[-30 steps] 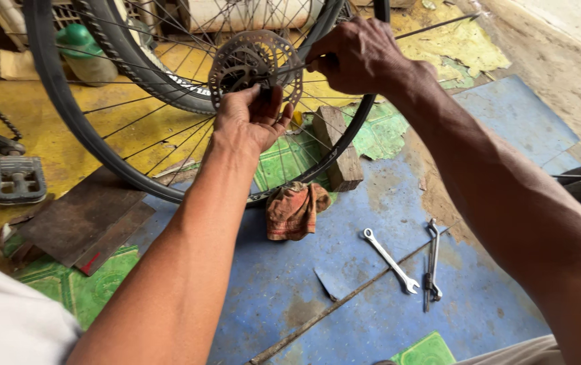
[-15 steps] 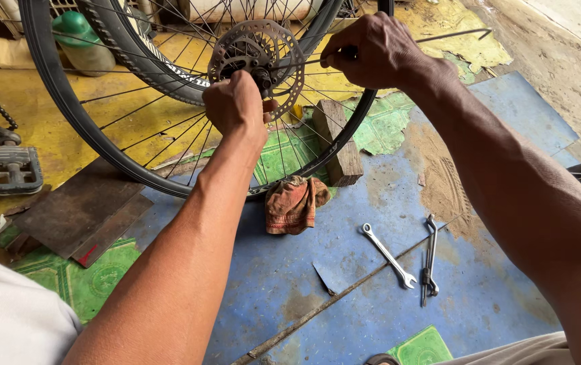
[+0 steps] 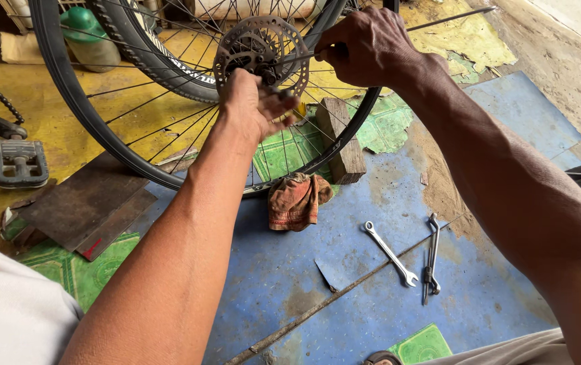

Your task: The person carries a bicycle wheel into a workshop and places it on a wooden block. They use an Allen key to loosen and remove the disc brake rotor from the hub, then wipe the hub area with a cloth. The person continues to adjust the hub components with the Allen key.

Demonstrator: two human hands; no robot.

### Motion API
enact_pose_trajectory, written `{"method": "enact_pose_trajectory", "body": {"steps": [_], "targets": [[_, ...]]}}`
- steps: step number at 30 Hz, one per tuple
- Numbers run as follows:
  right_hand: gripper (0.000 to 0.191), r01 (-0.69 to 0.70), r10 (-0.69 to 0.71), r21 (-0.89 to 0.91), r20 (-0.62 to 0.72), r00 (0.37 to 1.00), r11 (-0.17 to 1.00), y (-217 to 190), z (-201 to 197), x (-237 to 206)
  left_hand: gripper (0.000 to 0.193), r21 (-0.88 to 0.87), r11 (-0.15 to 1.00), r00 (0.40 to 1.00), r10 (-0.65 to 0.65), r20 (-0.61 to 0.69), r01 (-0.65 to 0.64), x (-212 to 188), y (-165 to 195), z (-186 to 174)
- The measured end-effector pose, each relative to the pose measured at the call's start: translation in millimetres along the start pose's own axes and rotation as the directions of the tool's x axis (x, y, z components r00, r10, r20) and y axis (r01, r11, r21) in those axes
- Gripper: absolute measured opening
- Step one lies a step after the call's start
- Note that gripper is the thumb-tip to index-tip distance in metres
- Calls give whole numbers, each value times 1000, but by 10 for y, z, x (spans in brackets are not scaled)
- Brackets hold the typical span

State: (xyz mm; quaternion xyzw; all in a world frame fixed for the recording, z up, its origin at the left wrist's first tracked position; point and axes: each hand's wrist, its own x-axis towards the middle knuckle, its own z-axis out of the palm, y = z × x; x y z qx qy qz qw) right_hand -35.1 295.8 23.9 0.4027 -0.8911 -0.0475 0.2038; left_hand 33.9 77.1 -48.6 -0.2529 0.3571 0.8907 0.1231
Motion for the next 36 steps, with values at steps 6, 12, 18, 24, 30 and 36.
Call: {"method": "enact_pose_trajectory", "body": {"steps": [6,12,18,24,30,36], "targets": [[13,4,-4,20,4,1000,1000,19,53,-23,26,-418,874,962,-174,209,249,248,-99,-41],[17,74,-74,-34,-22,997,997,113,91,-17,14,-374,911,985,-151,87,173,373,-102,-54],[17,28,-30,68,38,999,997,149,186,-62,9,-388,911,990,-126,66,142,436,-119,-47],[18,-17,5,211,55,998,977,58,222,-39,9,-323,940,994,-99,39,106,480,-111,-33],[17,-71,61,87,115,991,994,18,103,68,14,-325,944,998,-61,-10,54,395,-119,-37],[19,-57,53,57,62,997,997,35,92,34,15,-455,881,991,-113,69,132,369,-170,-80]]}}
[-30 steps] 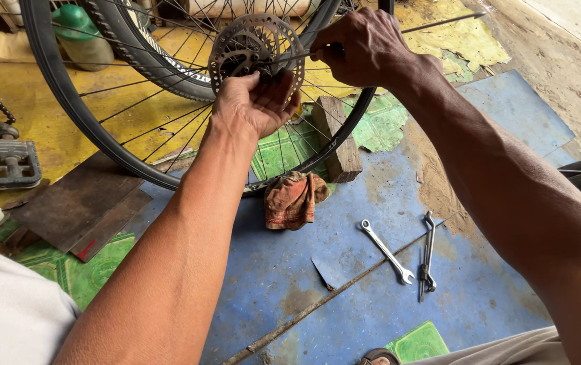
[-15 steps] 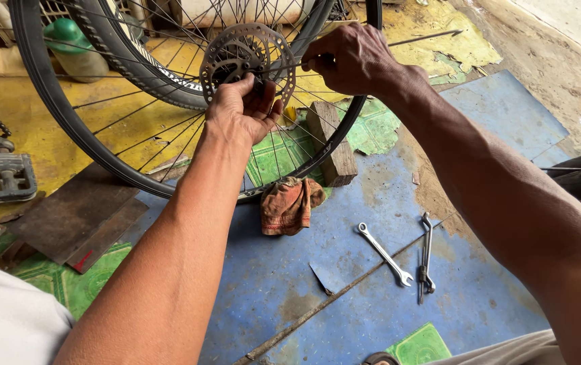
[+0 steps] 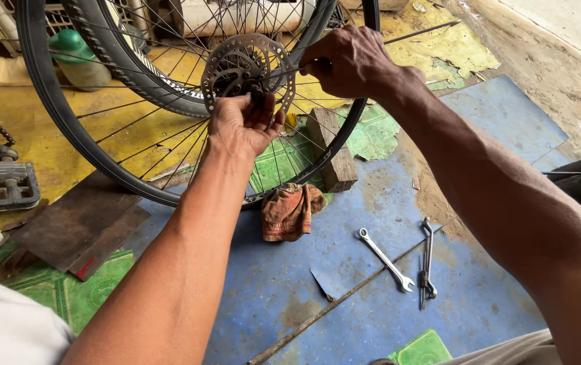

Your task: The person carries a bicycle wheel into a workshop and places it on a wooden block. They use an Allen key to loosen and remove the disc brake rotor from the hub, then wipe the hub area with a cloth. The person continues to adjust the hub components with the Allen key.

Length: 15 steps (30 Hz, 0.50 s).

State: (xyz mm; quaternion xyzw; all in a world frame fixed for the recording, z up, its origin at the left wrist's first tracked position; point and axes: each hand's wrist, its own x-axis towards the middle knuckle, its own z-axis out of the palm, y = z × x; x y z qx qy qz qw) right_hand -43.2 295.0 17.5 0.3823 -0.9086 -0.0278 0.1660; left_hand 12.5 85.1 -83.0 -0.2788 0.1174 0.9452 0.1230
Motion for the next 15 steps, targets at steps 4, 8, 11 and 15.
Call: {"method": "enact_pose_trajectory", "body": {"steps": [4,8,11,15], "targets": [[24,52,-51,26,-48,998,998,-60,65,21,13,-8,1000,1000,-14,15,14,63,12,-22],[21,79,-80,-10,-69,994,997,-11,-28,-25,12,6,1000,999,-27,29,27,116,52,-41],[23,50,-51,-74,-22,998,996,7,-55,-39,15,18,999,997,-51,61,50,145,56,-40],[24,96,-98,-34,-56,994,995,-8,-4,-31,21,-8,994,988,-105,115,106,160,59,-54]]}}
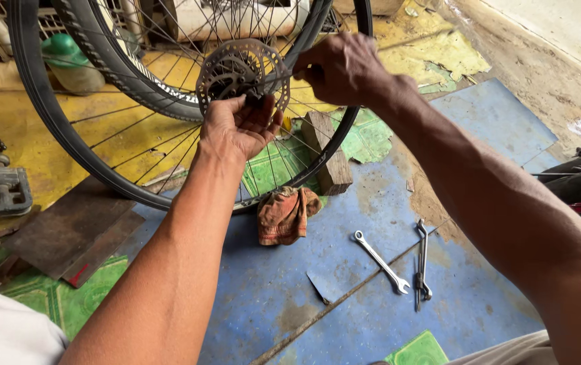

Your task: The person carries a bicycle wheel into a workshop and places it on a wooden block. They use an Allen key to loosen and remove the disc brake rotor from the hub, then wipe the hub area with a cloth. The person continues to adjust the hub components with the Allen key.

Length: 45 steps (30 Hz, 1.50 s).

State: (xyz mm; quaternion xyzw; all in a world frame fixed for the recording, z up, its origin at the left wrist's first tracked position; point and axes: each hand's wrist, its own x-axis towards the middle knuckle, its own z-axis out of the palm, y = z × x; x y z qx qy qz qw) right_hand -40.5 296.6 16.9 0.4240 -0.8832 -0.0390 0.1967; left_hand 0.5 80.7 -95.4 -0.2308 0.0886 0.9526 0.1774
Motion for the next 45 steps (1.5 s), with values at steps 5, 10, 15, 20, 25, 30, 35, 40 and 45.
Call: {"method": "enact_pose_trajectory", "body": {"steps": [5,10,15,20,25,30,35,40,45], "targets": [[23,-112,109,32,100,989,993,9,-9,-51,17,41,999,1000,21,10,-22,-30,29,23],[27,-198,191,36,156,969,979,-46,0,-65,17,88,993,996,77,-40,-73,-56,-34,24],[19,-174,168,72,81,982,982,-91,-57,-118,16,67,988,987,142,-70,-138,60,-135,62],[27,-159,140,153,128,982,975,-155,-201,-93,19,34,922,918,388,-89,-386,100,-444,221],[28,-104,61,268,167,984,958,-121,-307,31,27,70,916,820,386,-423,-395,-83,-512,469],[22,-308,242,222,282,928,925,-118,-204,3,30,-9,921,840,352,-413,-390,-170,-492,532],[19,-185,164,320,93,982,929,-206,-156,46,23,-16,929,894,352,-276,-371,-78,-420,383],[25,-289,241,313,183,953,905,-369,-150,162,19,48,929,915,370,-163,-367,11,-381,295],[27,-292,245,193,235,941,937,-316,-284,239,19,52,933,881,354,-313,-356,-68,-402,355]]}}
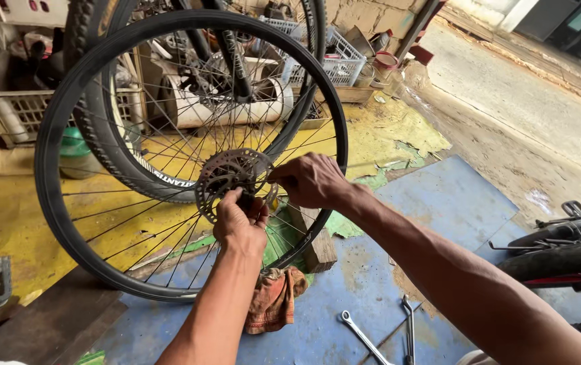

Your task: The person carries a bicycle wheel into a workshop and places it on a wooden block. They use an Allen key to loosen and remove the disc brake rotor from the hub, then wipe the hub area with a cloth. The person continues to adjust the hub components with the Allen key.

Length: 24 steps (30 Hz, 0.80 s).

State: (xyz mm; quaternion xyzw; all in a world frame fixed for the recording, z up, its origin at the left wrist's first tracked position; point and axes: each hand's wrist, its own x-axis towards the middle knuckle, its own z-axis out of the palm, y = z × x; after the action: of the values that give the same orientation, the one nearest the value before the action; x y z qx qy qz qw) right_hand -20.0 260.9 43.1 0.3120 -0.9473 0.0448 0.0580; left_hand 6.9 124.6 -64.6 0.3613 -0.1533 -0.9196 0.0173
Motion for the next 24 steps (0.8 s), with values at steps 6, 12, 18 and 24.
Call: {"method": "enact_pose_trajectory", "body": {"steps": [6,12,18,24], "targets": [[22,144,-151,-56,-141,978,988,-32,-134,-1,19,-44,995,995,-91,31,93,-135,87,41],[25,125,-127,-42,-63,990,991,-186,23,75,16,-29,990,986,-137,98,140,-84,106,33],[29,38,-37,-118,9,999,992,-178,-67,90,11,-89,988,991,-121,66,126,-67,119,-2],[21,175,-189,-99,-154,970,980,-184,-237,39,10,-82,984,983,-153,101,161,-20,72,-26]]}}
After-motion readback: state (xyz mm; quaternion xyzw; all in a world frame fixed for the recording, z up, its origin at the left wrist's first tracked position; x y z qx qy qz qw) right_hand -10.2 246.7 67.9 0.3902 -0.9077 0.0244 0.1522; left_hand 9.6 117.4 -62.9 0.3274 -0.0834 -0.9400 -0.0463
